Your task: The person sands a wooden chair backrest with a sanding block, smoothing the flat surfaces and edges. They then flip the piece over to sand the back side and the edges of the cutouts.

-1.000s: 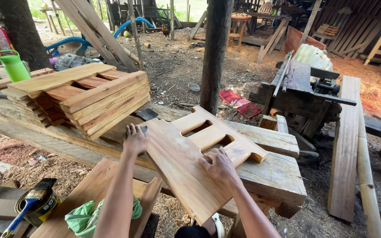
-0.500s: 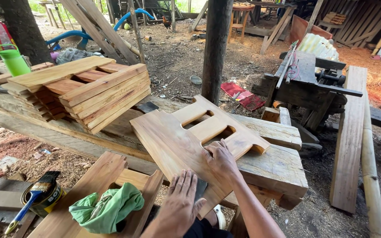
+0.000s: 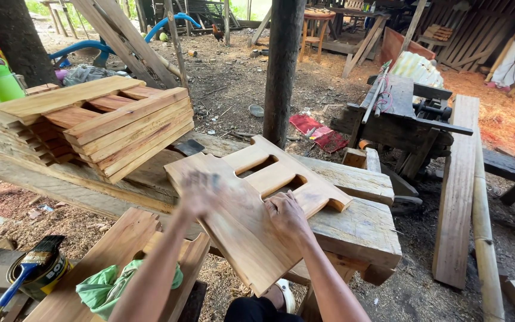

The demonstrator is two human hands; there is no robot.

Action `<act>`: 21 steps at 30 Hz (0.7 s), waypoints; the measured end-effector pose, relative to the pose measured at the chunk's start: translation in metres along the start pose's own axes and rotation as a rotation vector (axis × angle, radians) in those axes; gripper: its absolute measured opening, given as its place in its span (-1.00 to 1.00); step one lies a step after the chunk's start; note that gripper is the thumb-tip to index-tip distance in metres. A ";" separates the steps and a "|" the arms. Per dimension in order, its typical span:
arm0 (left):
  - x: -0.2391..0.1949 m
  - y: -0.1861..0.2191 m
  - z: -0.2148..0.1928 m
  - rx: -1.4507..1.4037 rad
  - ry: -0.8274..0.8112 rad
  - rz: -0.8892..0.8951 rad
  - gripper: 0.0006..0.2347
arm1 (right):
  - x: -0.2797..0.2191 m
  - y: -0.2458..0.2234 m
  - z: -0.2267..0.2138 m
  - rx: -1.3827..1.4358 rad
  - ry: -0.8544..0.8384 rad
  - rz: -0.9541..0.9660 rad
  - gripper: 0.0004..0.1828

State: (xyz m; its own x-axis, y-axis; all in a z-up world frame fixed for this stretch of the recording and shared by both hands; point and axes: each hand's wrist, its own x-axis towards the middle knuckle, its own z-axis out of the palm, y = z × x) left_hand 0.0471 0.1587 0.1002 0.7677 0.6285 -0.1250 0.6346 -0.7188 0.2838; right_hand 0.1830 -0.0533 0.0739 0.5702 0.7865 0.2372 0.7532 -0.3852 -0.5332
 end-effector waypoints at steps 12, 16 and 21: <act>-0.088 0.043 -0.005 0.115 -0.259 0.329 -0.37 | 0.015 0.073 -0.051 -0.543 -0.009 0.276 -0.37; 0.039 -0.051 -0.009 0.227 -0.019 -0.039 -0.42 | 0.026 0.165 -0.041 -0.423 0.009 0.243 -0.34; 0.057 -0.046 0.055 0.403 0.138 0.025 -0.36 | 0.018 0.151 -0.061 -0.367 -0.079 0.184 -0.10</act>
